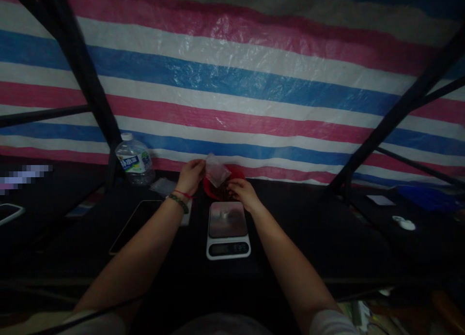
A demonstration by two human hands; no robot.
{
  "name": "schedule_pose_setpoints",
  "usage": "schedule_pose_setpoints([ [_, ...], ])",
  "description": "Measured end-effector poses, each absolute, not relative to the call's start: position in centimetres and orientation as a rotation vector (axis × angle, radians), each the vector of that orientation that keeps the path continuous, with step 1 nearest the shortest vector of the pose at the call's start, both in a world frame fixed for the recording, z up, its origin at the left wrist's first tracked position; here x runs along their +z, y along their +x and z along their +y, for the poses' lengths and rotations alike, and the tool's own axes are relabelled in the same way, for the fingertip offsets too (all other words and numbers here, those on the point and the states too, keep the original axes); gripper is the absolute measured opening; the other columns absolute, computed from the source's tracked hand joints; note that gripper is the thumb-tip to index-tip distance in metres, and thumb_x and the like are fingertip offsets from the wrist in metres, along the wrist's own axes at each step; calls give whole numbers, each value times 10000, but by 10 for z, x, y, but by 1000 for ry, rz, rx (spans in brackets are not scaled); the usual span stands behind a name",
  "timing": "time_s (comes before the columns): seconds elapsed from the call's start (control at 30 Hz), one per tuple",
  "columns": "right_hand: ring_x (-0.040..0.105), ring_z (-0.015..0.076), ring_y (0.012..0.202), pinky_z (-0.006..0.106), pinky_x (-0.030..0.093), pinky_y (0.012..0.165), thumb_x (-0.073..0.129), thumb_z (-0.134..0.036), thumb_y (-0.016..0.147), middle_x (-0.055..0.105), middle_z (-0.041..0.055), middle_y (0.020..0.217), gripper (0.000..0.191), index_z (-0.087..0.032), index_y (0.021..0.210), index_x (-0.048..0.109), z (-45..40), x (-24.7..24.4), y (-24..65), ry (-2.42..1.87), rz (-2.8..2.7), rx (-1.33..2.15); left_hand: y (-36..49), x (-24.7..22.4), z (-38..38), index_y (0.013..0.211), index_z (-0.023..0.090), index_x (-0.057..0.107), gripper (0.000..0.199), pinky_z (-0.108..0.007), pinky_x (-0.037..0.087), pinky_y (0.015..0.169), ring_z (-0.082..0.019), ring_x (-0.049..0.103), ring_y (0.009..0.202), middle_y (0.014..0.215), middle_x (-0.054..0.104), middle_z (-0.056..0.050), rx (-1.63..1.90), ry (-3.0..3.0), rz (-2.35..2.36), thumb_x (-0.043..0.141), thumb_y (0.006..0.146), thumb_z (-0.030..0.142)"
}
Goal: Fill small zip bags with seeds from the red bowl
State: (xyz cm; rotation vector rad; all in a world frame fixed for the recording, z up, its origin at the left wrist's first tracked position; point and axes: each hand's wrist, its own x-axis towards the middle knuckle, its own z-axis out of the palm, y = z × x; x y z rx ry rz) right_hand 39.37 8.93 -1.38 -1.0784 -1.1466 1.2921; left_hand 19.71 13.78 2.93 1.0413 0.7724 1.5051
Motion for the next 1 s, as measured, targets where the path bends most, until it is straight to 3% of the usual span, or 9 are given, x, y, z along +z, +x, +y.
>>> schedule_pose_setpoints([
  [0.07,564,91,556,189,388,492,728,-388,642,681,4,737,334,-191,904,669,85,-16,403,-1097,-1145,1264,167,36,137,854,143,659,322,-200,427,570,-98,546,617,744,633,-13,1447,1157,846,752,649,374],
  [0.2,565,104,570,202,385,503,709,-413,661,683,11,736,340,-186,912,679,75,-30,431,-1172,-1119,1144,108,29,129,687,152,675,245,-216,341,495,-116,472,518,582,586,-9,986,1606,1168,744,634,380],
  [0.3,540,107,548,208,365,487,698,-427,652,661,6,690,342,-176,883,678,70,-48,449,-1197,-1027,1052,86,6,123,640,200,684,184,-236,382,571,-160,534,597,630,644,-15,751,1820,1284,748,579,361],
  [0.4,532,109,537,215,366,487,695,-450,644,650,6,670,363,-174,880,680,69,-63,460,-1216,-965,1000,82,-17,123,612,228,683,152,-272,427,701,-212,588,712,677,675,-27,751,1972,1362,707,589,376],
  [0.57,540,121,535,229,375,488,696,-479,633,648,16,663,385,-174,869,686,68,-73,466,-1245,-969,957,84,-32,124,888,230,739,381,-330,416,929,-306,608,1030,1032,721,-92,760,2017,1381,718,559,420],
  [0.63,535,120,526,229,371,483,696,-486,628,644,14,658,392,-173,864,684,68,-75,468,-1247,-967,946,82,-32,124,1009,224,724,498,-338,405,966,-316,592,1102,1140,693,-111,643,2043,1346,720,537,384],
  [0.73,520,117,511,228,358,470,703,-489,610,633,11,651,408,-170,864,676,68,-80,470,-1238,-946,935,82,-33,124,1037,212,716,546,-344,395,991,-324,587,1134,1195,669,-130,482,2101,1366,714,498,297],
  [0.87,525,127,523,236,362,469,707,-487,614,628,24,655,410,-166,867,673,66,-87,471,-1251,-970,930,88,-32,130,944,227,727,524,-354,421,943,-338,606,1091,1126,696,-123,395,2125,1396,755,421,253],
  [1.0,538,142,544,250,385,481,693,-520,634,627,34,666,430,-167,879,672,65,-87,476,-1264,-1005,896,96,-27,136,696,215,707,308,-339,442,793,-319,656,871,805,721,-81,314,2089,1433,746,391,193],
])
